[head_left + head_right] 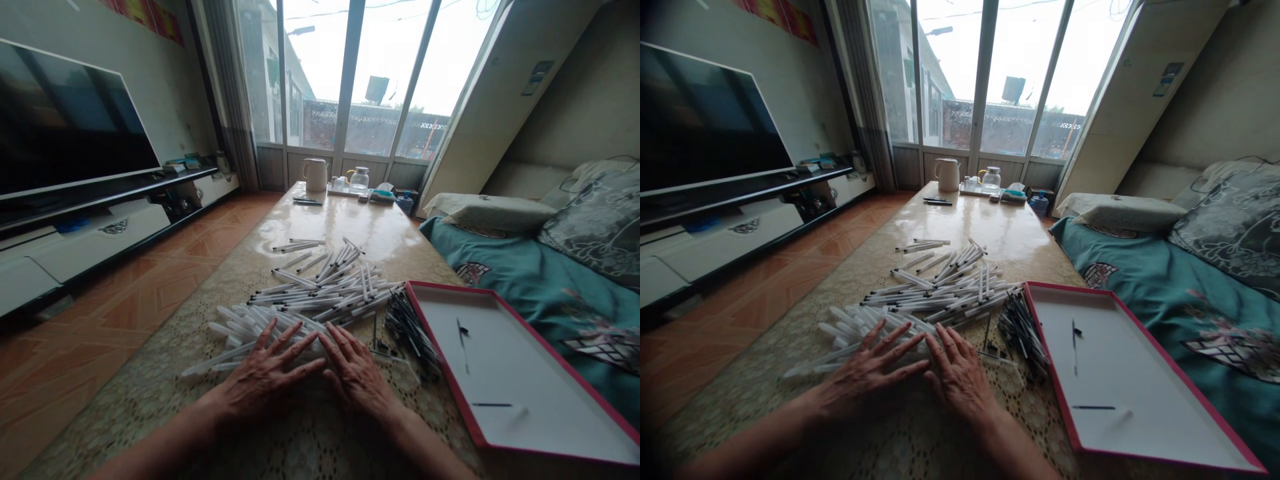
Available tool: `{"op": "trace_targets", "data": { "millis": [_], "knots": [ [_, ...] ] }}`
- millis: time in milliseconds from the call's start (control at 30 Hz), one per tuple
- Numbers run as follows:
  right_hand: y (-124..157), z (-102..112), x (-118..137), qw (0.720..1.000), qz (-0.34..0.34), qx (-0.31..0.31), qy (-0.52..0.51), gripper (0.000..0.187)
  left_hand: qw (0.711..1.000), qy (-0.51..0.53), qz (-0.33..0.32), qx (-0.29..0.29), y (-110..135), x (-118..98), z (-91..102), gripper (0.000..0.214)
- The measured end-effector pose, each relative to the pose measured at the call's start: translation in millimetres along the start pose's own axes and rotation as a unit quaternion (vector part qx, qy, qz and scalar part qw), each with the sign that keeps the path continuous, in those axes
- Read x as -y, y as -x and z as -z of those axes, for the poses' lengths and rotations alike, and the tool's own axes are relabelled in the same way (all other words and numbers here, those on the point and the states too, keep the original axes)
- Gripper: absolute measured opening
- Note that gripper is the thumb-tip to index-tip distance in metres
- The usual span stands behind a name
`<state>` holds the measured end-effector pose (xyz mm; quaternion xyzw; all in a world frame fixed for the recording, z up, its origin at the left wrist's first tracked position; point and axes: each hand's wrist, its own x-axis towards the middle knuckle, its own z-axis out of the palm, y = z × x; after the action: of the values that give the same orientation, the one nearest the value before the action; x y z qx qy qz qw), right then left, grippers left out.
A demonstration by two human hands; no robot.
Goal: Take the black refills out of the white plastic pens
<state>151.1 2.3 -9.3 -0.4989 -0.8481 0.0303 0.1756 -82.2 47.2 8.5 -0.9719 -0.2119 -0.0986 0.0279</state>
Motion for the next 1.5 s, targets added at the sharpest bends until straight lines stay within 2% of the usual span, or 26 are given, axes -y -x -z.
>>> {"op": "trace_targets", "data": {
  "millis": [300,433,633,900,1000,1100,1267,1333,1500],
  "knots": [
    [-16.3,6.6,5.3,0.999,-0.03,0.043,0.006,0.059,1.0,0.016,-0.002,-0.001,-7.6,19.2,-3.5,0.059],
    [-26.0,3.9,-1.1,0.999,-0.033,0.033,0.007,0.056,1.0,0.015,0.001,-0.026,-11.0,28.1,-6.2,0.06],
    [-31.8,-3.8,-10.9,1.0,-0.021,0.002,0.009,0.055,1.0,0.017,0.002,-0.018,-16.1,36.3,-5.3,0.062],
    [-42.8,-1.1,-21.7,1.0,-0.007,0.001,0.014,0.056,1.0,0.012,0.005,-0.015,-25.1,47.1,-5.4,0.065],
    [-41.7,4.9,-20.5,1.0,-0.002,-0.012,0.008,0.052,1.0,-0.007,0.014,-0.013,-25.8,44.6,-2.2,0.067],
    [-37.8,11.9,-20.5,0.999,-0.014,-0.051,-0.003,0.043,0.999,-0.027,0.02,-0.015,-22.8,37.4,0.6,0.069],
    [-44.2,20.1,-36.6,0.987,-0.105,-0.119,0.028,0.029,0.999,-0.028,0.024,-0.02,-15.6,30.4,-0.4,0.071],
    [-52.2,21.7,-45.4,0.985,-0.117,-0.123,0.041,0.029,0.999,-0.024,0.031,-0.018,-13.4,29.9,-1.3,0.072],
    [-69.4,21.2,-54.3,0.989,-0.092,-0.098,0.066,0.024,0.998,-0.03,0.054,-0.021,-9.9,24.6,-2.5,0.069]
  ]
}}
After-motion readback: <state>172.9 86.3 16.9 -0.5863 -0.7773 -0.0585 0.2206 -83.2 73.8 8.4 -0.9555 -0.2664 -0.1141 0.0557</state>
